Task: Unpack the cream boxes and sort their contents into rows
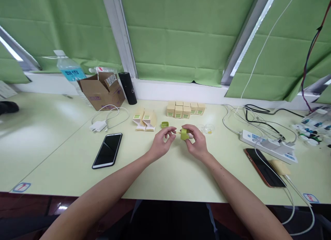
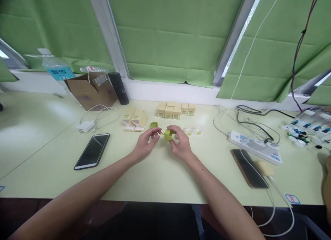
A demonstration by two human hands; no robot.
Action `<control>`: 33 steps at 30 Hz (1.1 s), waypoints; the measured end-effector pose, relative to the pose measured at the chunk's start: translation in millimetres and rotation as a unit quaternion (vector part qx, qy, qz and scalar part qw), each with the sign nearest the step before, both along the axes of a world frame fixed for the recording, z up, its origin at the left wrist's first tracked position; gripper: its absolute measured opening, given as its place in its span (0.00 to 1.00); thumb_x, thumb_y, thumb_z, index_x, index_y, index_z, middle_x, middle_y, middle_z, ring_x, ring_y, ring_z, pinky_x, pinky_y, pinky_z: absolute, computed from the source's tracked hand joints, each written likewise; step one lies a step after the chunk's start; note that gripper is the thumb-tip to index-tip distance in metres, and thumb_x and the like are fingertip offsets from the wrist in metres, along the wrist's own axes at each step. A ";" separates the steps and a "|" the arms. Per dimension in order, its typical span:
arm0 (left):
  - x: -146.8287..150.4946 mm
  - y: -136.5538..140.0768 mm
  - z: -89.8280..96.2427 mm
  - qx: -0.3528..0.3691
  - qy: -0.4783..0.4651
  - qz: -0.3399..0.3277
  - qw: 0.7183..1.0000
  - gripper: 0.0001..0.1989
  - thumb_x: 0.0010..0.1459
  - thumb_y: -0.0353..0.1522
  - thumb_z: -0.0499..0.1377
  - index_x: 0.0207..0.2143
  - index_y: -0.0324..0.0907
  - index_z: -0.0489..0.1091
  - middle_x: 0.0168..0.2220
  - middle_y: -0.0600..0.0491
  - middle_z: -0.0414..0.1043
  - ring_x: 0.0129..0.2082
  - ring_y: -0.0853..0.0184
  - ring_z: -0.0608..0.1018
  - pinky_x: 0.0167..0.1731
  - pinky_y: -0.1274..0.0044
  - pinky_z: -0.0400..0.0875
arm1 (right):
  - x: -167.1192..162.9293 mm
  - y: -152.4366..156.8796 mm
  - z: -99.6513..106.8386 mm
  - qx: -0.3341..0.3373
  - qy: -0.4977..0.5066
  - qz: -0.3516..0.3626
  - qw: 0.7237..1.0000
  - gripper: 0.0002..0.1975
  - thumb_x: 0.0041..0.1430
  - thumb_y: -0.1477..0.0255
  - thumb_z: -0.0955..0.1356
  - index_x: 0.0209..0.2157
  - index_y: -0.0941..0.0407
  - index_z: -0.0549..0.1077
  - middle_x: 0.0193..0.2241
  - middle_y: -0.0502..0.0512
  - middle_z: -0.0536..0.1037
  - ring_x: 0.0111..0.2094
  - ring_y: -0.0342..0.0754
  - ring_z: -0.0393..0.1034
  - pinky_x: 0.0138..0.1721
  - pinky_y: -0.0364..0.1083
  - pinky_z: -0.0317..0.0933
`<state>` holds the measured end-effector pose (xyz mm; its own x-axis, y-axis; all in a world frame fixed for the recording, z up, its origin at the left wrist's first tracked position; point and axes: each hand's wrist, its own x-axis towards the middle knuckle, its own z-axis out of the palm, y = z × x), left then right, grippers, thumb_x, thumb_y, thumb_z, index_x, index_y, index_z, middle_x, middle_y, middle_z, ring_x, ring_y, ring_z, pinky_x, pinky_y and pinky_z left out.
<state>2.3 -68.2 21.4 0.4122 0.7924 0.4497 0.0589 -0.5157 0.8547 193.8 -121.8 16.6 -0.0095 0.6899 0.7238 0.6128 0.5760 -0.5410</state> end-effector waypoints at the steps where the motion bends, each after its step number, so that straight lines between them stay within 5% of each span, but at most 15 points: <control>1: 0.9 0.5 -0.5 -0.025 -0.011 -0.013 1.000 0.15 0.67 0.40 0.59 0.51 0.42 0.74 0.46 0.46 0.80 0.41 0.64 0.78 0.44 0.71 0.72 | -0.7 0.1 -1.7 -0.002 0.009 0.010 1.000 0.24 0.58 0.81 0.65 0.55 0.50 0.68 0.52 0.60 0.78 0.54 0.55 0.76 0.49 0.55 0.76; 12: 5.7 -2.5 -0.5 -0.127 -0.076 -0.065 0.987 0.17 0.60 0.45 0.66 0.39 0.41 0.76 0.37 0.48 0.80 0.35 0.65 0.80 0.40 0.71 0.77 | -4.3 -0.7 -5.8 0.051 -0.031 0.022 0.998 0.28 0.55 0.84 0.64 0.56 0.49 0.69 0.51 0.60 0.80 0.52 0.55 0.78 0.46 0.54 0.78; 20: 5.4 -3.9 8.8 -0.224 -0.095 -0.091 0.966 0.20 0.53 0.47 0.71 0.35 0.38 0.75 0.23 0.55 0.75 0.19 0.70 0.75 0.24 0.75 0.74 | -3.7 -0.7 -6.1 0.080 -0.068 0.017 0.994 0.27 0.59 0.83 0.64 0.58 0.49 0.68 0.50 0.60 0.81 0.54 0.56 0.77 0.46 0.55 0.78; 33: 4.9 -1.3 8.1 -0.271 -0.105 -0.101 0.952 0.21 0.50 0.46 0.73 0.32 0.38 0.74 0.22 0.54 0.74 0.17 0.71 0.74 0.19 0.76 0.71 | -2.4 -0.3 -7.4 0.096 -0.101 0.014 0.990 0.29 0.62 0.82 0.63 0.62 0.49 0.66 0.51 0.60 0.81 0.54 0.56 0.78 0.52 0.60 0.77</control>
